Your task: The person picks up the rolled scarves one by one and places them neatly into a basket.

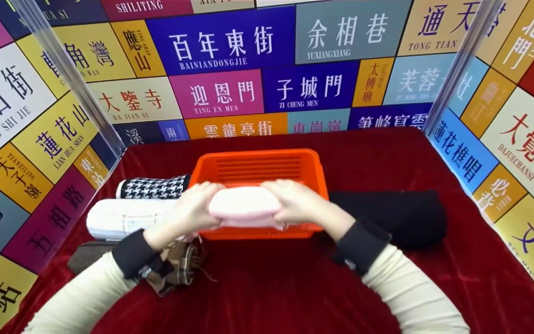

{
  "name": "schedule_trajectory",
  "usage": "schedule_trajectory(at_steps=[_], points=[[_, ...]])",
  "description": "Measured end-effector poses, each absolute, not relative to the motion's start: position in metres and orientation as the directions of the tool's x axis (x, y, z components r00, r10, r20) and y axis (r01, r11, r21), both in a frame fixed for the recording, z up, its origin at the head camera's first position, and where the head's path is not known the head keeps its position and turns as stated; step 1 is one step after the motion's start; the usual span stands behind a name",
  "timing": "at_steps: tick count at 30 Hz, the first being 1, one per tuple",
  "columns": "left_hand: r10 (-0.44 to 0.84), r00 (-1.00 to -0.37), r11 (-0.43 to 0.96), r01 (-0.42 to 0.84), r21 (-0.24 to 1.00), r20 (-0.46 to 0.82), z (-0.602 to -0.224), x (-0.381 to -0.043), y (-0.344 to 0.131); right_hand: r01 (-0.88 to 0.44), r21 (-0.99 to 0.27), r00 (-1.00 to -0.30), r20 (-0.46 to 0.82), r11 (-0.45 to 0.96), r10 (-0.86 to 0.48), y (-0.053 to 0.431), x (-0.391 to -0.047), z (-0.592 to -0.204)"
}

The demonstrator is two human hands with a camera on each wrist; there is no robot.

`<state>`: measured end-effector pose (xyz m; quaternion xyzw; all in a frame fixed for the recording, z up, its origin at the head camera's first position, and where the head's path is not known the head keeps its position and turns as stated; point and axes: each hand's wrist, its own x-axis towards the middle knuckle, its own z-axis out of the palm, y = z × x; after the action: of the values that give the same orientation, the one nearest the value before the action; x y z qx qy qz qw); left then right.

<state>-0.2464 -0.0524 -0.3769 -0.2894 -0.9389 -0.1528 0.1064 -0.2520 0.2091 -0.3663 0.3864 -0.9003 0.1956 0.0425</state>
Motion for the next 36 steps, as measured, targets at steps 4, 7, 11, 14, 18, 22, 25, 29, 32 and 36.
schedule_trajectory(at_steps=[4, 7, 11, 14, 18, 22, 25, 29, 32, 36], points=[[0.497, -0.826, 0.802, 0.554, 0.223, 0.265, -0.371, -0.267, -0.048, -0.685, -0.332, -0.723, 0.204, 0.648, -0.66, 0.21, -0.273, -0.36], [0.477, -0.849, 0.828, 0.521, 0.206, 0.228, -0.372, -0.288, -0.044, -0.649, -0.32, -0.755, 0.159, 0.69, -0.637, 0.208, -0.293, -0.361], [0.434, -0.885, 0.873, 0.459, 0.163, 0.167, -0.38, -0.319, -0.038, -0.588, -0.285, -0.804, 0.097, 0.757, -0.587, 0.202, -0.323, -0.369], [0.4, -0.907, 0.903, 0.414, 0.116, 0.13, -0.388, -0.341, -0.034, -0.545, -0.263, -0.832, 0.057, 0.796, -0.551, 0.195, -0.344, -0.378], [0.351, -0.933, 0.936, 0.353, 0.011, 0.079, -0.397, -0.362, -0.026, -0.49, -0.204, -0.867, 0.01, 0.848, -0.498, 0.183, -0.368, -0.39], [0.273, -0.962, 0.958, 0.269, -0.102, 0.024, -0.405, -0.379, -0.016, -0.447, -0.078, -0.893, -0.013, 0.891, -0.449, 0.17, -0.385, -0.4], [0.23, -0.973, 0.959, 0.225, -0.174, 0.008, -0.411, -0.388, -0.009, -0.428, 0.06, -0.904, -0.015, 0.902, -0.428, 0.162, -0.393, -0.408], [0.208, -0.978, 0.94, 0.19, -0.282, 0.033, -0.416, -0.394, -0.001, -0.419, 0.213, -0.905, -0.026, 0.882, -0.424, 0.153, -0.399, -0.416], [0.185, -0.98, 0.936, 0.153, -0.317, 0.073, -0.424, -0.395, 0.002, -0.411, 0.227, -0.911, -0.082, 0.883, -0.403, 0.15, -0.402, -0.423], [0.129, -0.99, 0.96, 0.109, -0.258, 0.061, -0.438, -0.397, 0.007, -0.389, 0.163, -0.916, -0.168, 0.907, -0.363, 0.15, -0.403, -0.43]])
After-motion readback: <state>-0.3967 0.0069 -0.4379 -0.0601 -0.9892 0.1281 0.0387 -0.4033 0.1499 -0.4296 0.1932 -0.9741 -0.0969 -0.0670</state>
